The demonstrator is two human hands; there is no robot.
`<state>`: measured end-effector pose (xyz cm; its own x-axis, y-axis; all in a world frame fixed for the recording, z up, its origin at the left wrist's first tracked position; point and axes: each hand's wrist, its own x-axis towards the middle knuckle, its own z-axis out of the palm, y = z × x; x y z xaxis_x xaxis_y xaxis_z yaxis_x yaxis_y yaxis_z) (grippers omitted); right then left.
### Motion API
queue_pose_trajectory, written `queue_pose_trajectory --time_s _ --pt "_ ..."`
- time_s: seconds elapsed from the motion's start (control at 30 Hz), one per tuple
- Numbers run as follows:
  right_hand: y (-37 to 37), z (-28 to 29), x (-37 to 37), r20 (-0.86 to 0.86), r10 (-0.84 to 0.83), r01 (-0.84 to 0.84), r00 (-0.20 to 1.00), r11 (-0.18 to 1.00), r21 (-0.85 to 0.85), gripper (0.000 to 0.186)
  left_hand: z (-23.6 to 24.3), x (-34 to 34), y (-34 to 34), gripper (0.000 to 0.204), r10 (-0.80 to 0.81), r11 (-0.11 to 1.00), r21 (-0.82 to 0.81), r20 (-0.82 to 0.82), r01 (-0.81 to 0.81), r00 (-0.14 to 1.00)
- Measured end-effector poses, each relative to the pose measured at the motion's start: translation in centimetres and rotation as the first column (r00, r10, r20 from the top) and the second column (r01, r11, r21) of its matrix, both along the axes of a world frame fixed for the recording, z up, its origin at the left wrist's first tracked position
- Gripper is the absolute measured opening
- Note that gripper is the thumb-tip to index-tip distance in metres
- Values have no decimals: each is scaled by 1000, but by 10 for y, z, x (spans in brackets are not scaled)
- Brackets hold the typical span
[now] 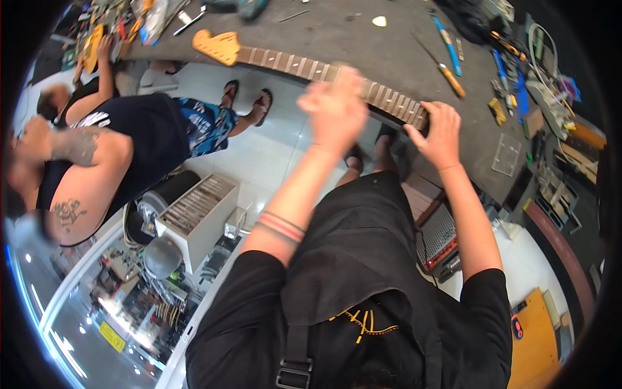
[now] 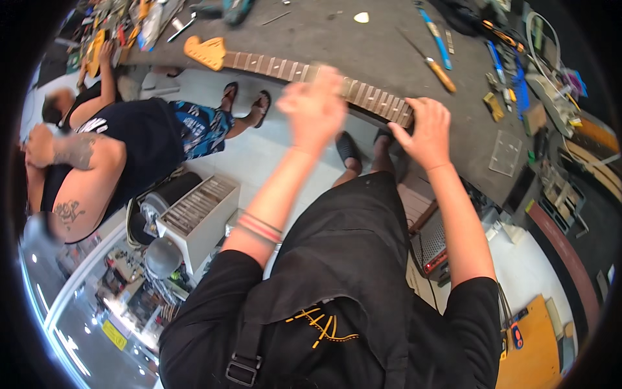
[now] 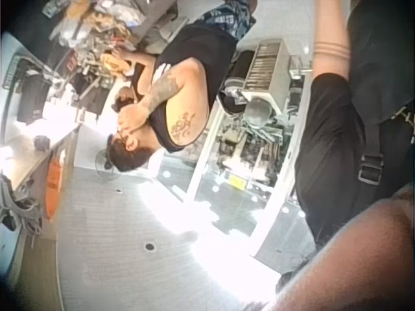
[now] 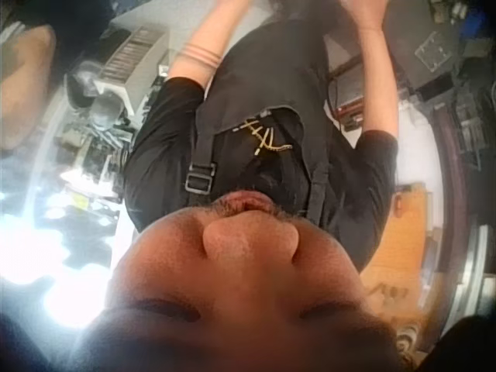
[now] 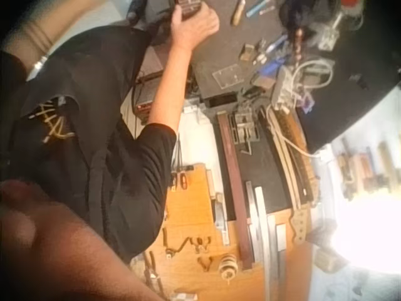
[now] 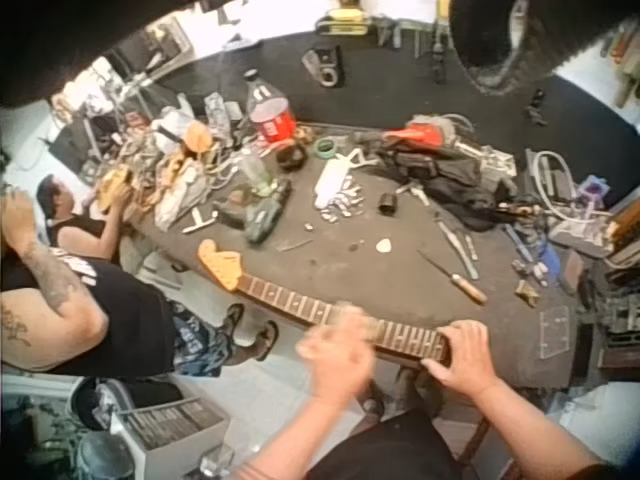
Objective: The person applies a liquid to the fretboard with a small brush, rubs the fretboard and edges with a sanding block, brushes off debris, and then checks the neck's curvature.
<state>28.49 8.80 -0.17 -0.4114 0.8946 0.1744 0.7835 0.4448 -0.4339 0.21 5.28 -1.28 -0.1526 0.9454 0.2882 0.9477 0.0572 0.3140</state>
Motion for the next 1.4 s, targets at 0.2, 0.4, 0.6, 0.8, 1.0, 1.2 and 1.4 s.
queue_pose_trajectory --time_s 0.2,0.4,0.6,0.8,1.0,1.2,1.4 --pt "6 -23 4 95 8 -14 995 998 62 72 11 -78 24 47 -161 979 -136 -75 150 984" --pt "9 -23 -5 110 12 -22 994 996 84 72 -7 -142 27 50 168 979 144 -169 -145 971" --pt "4 -28 4 145 -15 9 989 999 43 74 7 -150 27 48 -13 1000 -15 -121 11 993" --pt "6 -28 3 153 6 -13 988 999 46 76 -5 -137 14 48 7 1000 8 -63 -7 998" --pt "4 -32 5 163 19 -25 986 999 37 76 2 -204 34 43 221 974 92 -203 -206 954" --pt "4 -32 4 166 15 -21 986 999 35 77 10 -215 30 44 169 985 50 -201 -163 965" --pt "5 -35 7 160 3 -8 987 1000 27 77 11 -188 18 43 -41 999 -7 -206 40 978"
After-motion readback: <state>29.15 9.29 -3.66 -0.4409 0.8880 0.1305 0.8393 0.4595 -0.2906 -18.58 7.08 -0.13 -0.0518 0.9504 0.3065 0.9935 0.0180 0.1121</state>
